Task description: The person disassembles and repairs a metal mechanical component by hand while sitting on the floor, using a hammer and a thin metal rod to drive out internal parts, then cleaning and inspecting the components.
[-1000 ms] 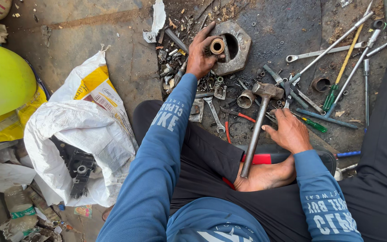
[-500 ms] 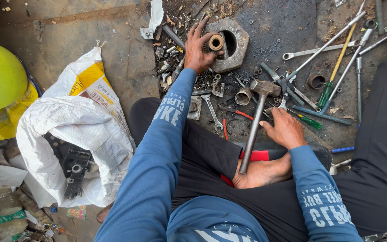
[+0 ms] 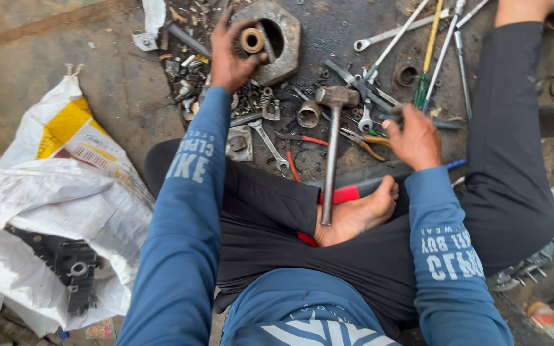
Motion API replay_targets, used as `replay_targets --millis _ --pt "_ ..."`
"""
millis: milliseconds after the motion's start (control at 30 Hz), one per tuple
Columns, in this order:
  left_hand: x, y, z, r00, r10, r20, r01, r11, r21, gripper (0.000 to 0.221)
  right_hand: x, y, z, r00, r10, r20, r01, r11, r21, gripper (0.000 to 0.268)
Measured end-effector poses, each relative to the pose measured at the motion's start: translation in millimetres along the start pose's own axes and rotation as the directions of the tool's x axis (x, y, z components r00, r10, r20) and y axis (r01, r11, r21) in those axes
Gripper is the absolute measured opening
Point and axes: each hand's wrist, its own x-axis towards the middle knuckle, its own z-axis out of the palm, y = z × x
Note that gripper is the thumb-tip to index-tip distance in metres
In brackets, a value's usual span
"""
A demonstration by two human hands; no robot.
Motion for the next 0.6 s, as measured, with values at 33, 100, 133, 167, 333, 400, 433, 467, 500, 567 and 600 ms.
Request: replay_targets --millis 33,100,133,167,333,400,433,467,500,567,600 --pt "0 1 -2 1.0 -0.011 0.007 0.011 1.0 0.005 0.074 2 4 -4 0.999 0.052 -0.016 -0.052 0.999 0.005 0.031" --pt "-1 5 -4 0.999 -0.024 0.024 0.023 0.999 0.029 0.081 6 11 -7 0.993 0.114 -0.019 -0.113 0.993 0.029 0.029" --pt "-1 8 -6 0.999 -0.031 0.032 0.029 0.999 0.041 0.085 7 14 -7 0.989 0.143 -0.02 -0.143 0.989 0.041 0.028" --pt "-3 11 -8 0.999 -0.031 0.033 0.03 0.999 0.032 0.089 7 16 -6 0.99 0.138 -0.031 -0.138 0.99 0.004 0.028" --pt "-27 28 -31 0.998 -0.049 0.024 0.049 0.999 0.009 0.099 3 21 6 0.993 0.109 0.04 -0.099 0.977 -0.186 0.024" --pt "-45 35 -38 0.998 -0.043 -0.049 0.039 0.995 -0.096 0.085 4 20 11 0.982 0.138 0.13 -0.1 0.961 -0.259 0.028" --pt "-55 37 -44 0.995 -0.044 -0.089 0.031 0.989 -0.146 0.079 5 18 15 0.973 0.15 0.175 -0.094 0.951 -0.294 0.029" --pt "-65 41 -46 0.987 -0.096 -0.125 0.082 0.99 -0.116 0.071 4 16 18 0.967 0.156 0.201 -0.094 0.953 -0.288 0.03" --pt "-76 46 -46 0.975 -0.148 -0.165 0.135 0.987 -0.088 0.064 5 12 21 0.961 0.158 0.228 -0.09 0.955 -0.283 0.03" --pt "-98 57 -49 0.958 -0.192 -0.214 0.194 0.981 -0.013 0.051 4 2 24 0.959 0.115 0.259 -0.046 0.964 -0.26 0.031" --pt "-109 62 -51 0.957 -0.186 -0.222 0.199 0.979 0.036 0.045 1 -4 25 0.962 0.071 0.263 -0.005 0.97 -0.243 0.032"
